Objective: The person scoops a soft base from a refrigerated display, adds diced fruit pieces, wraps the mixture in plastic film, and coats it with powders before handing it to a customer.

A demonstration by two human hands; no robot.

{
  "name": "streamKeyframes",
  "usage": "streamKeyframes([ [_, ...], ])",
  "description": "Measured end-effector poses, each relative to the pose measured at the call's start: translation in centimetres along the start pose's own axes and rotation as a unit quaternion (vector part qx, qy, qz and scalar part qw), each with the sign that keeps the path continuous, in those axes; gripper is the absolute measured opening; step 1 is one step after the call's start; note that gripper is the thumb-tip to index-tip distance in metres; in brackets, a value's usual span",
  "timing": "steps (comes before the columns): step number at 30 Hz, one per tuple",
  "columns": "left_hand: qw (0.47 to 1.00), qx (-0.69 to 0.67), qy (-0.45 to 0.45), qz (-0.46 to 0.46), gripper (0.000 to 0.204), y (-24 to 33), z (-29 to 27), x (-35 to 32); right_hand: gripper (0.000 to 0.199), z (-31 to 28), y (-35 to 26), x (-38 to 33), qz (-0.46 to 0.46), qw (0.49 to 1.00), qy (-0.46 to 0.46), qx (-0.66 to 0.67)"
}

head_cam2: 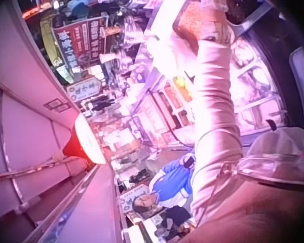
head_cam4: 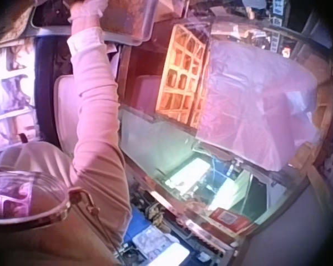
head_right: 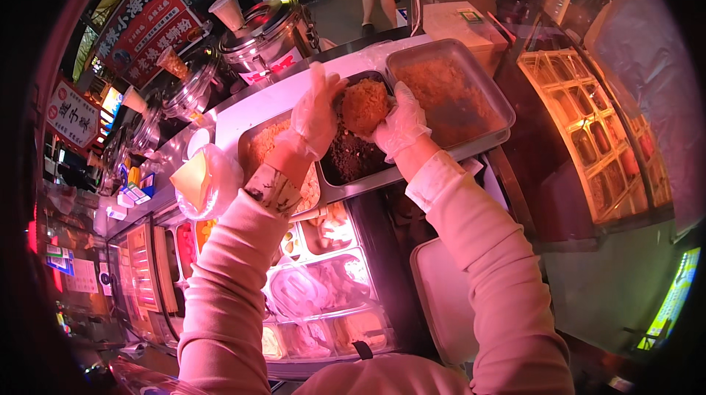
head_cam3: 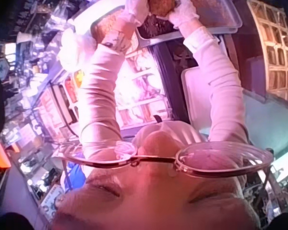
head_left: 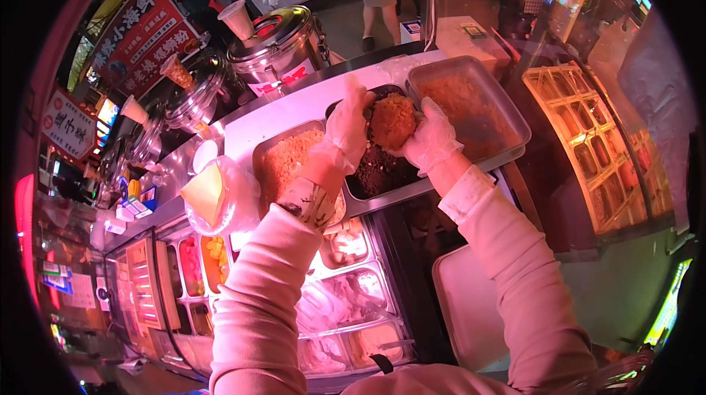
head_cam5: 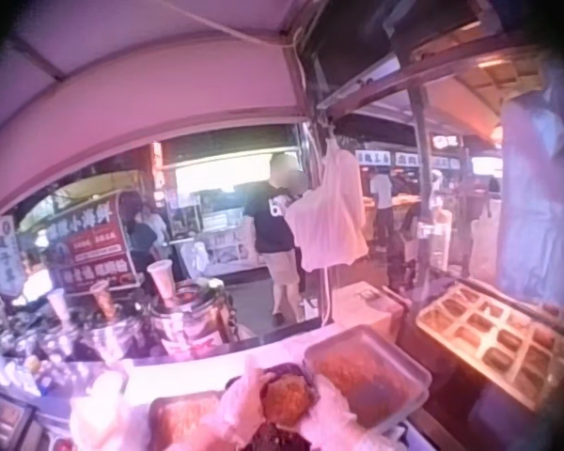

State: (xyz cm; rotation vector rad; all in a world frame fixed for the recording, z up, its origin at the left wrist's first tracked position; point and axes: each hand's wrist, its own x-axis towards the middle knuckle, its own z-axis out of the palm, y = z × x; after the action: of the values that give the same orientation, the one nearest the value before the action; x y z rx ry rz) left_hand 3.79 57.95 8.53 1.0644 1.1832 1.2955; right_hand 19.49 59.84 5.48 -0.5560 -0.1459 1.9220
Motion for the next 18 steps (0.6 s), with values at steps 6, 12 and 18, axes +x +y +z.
streamKeyframes([
  [6, 0.960, -0.273, 0.048, -0.048, 0.093, -7.0, 0.5, 0.0, 0.058, -3.6, 3.6, 5.1, -0.050, 0.999, -0.012, -0.010],
  [12, 0.904, -0.424, 0.062, -0.004, 0.086, -9.6, 0.5, 1.9, 0.041, -3.2, 4.0, 6.2, -0.186, 0.968, 0.064, -0.158],
  [18, 0.854, -0.499, 0.125, -0.081, 0.074, -5.0, 3.0, 0.1, 0.032, -0.2, 3.7, 0.4, -0.368, 0.526, 0.142, -0.753],
])
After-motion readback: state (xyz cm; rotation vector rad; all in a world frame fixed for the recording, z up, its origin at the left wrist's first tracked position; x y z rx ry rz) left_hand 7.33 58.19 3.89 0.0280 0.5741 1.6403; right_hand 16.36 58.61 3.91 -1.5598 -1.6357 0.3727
